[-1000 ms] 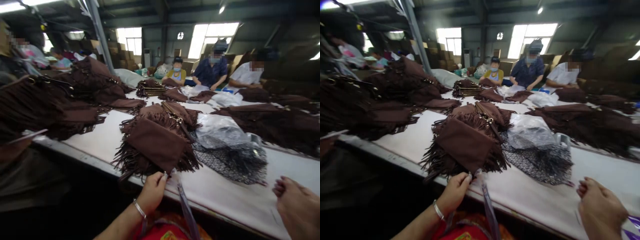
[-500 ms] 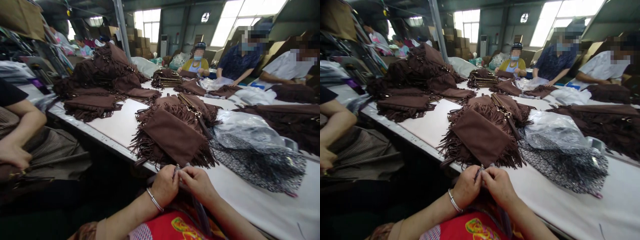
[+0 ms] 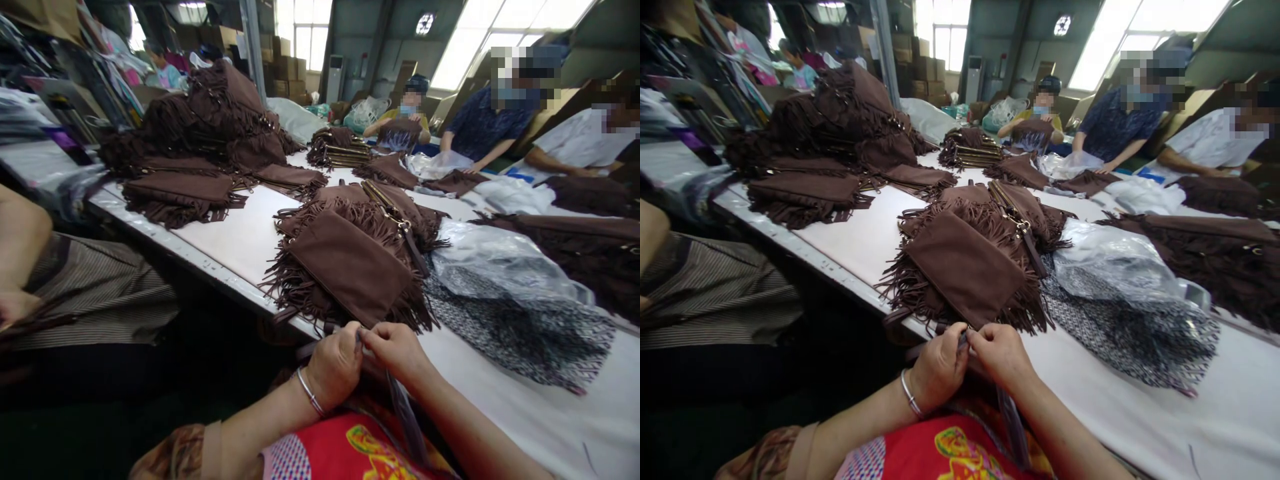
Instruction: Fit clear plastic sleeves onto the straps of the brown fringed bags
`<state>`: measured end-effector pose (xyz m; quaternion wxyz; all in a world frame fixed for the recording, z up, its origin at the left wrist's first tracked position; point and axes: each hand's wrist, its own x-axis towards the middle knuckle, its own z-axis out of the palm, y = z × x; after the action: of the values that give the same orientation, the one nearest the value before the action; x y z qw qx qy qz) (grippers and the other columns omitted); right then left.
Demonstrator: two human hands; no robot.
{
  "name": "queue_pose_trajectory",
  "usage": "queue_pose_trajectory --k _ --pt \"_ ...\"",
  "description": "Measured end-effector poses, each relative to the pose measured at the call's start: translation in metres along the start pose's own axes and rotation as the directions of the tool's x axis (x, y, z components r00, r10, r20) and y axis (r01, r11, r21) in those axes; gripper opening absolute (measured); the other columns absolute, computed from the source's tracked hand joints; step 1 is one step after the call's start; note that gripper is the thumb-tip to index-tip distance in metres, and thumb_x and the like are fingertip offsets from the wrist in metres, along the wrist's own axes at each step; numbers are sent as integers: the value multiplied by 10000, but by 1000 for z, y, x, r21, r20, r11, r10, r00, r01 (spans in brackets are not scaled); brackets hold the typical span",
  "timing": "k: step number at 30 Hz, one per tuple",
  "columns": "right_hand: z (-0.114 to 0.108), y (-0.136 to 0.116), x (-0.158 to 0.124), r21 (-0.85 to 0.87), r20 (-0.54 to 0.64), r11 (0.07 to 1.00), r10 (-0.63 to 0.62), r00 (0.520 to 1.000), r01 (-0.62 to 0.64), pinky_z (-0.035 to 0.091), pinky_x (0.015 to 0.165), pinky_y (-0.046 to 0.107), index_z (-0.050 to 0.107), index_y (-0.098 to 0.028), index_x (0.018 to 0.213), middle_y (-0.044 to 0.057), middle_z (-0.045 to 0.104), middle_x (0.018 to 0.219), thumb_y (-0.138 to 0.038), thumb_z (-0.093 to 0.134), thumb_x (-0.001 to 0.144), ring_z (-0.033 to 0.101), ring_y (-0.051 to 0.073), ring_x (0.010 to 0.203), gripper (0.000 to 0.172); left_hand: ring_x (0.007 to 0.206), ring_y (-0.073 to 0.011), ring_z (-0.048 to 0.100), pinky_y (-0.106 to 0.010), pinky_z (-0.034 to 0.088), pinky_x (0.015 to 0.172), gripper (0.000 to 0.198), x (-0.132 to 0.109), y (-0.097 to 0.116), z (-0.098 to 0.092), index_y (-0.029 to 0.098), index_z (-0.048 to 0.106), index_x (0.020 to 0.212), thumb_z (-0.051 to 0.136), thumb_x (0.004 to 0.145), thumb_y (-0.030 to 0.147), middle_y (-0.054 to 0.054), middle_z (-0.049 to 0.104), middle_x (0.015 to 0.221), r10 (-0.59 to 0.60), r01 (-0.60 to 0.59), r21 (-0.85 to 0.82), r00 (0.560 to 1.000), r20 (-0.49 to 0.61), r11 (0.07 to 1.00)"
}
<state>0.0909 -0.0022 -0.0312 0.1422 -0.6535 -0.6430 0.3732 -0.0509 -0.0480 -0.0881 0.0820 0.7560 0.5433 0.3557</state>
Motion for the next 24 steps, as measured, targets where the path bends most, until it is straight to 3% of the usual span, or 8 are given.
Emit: queue_pose_trajectory --k 6,10,12,14,16,19,21,24 --pt "4 5 -3 81 31 996 -33 999 30 353 551 251 698 -159 611 14 653 579 -391 534 761 567 164 602 322 756 -209 638 -333 527 695 194 2 0 -6 163 537 1000 359 931 203 -94 658 840 -28 32 -47 997 77 998" --pt "6 13 -10 163 62 985 -60 996 49 396 615 260 709 -174 640 10 672 614 -328 518 760 593 177 652 273 761 -191 607 -318 482 714 188 12 6 -16 170 571 895 388 918 209 -85 645 827 -178 210 -176 967 182 962" --pt "7 15 -14 174 27 983 -69 997 63 395 627 264 680 -181 594 4 661 606 -308 518 755 591 178 659 262 730 -174 592 -306 461 703 163 18 11 -19 171 584 836 438 894 215 -61 637 779 -285 350 -306 929 237 885" --pt "8 17 -16 211 5 976 -65 998 62 399 638 266 669 -181 583 6 665 621 -298 521 750 592 179 671 252 664 -144 568 -277 447 656 139 22 15 -18 164 584 782 485 863 221 -31 614 700 -411 520 -483 854 320 704" --pt "11 18 -18 275 4 961 -35 999 33 405 625 265 679 -174 611 14 669 637 -310 530 746 589 177 666 243 538 -98 496 -225 397 535 122 23 19 -15 157 568 763 516 837 238 6 567 624 -507 670 -624 730 458 403" --pt "15 19 -20 357 27 933 48 998 -55 369 530 253 673 -162 641 -5 596 542 -345 535 748 517 143 539 253 422 -37 337 -167 226 406 137 20 24 -10 149 542 801 571 799 283 44 513 594 -530 736 -677 569 629 -14" --pt "18 20 -22 374 35 923 81 996 -88 334 486 247 652 -162 637 -31 524 478 -358 533 751 446 119 465 255 414 -17 287 -152 168 394 194 17 25 -10 147 527 807 616 772 316 51 506 608 -497 724 -673 532 686 -153" --pt "21 20 -25 346 -20 937 65 998 -54 338 494 246 633 -164 625 -30 526 491 -349 533 746 449 120 482 243 412 -4 260 -144 150 390 280 16 26 -15 154 500 793 676 734 365 56 504 626 -453 733 -643 507 734 -221"
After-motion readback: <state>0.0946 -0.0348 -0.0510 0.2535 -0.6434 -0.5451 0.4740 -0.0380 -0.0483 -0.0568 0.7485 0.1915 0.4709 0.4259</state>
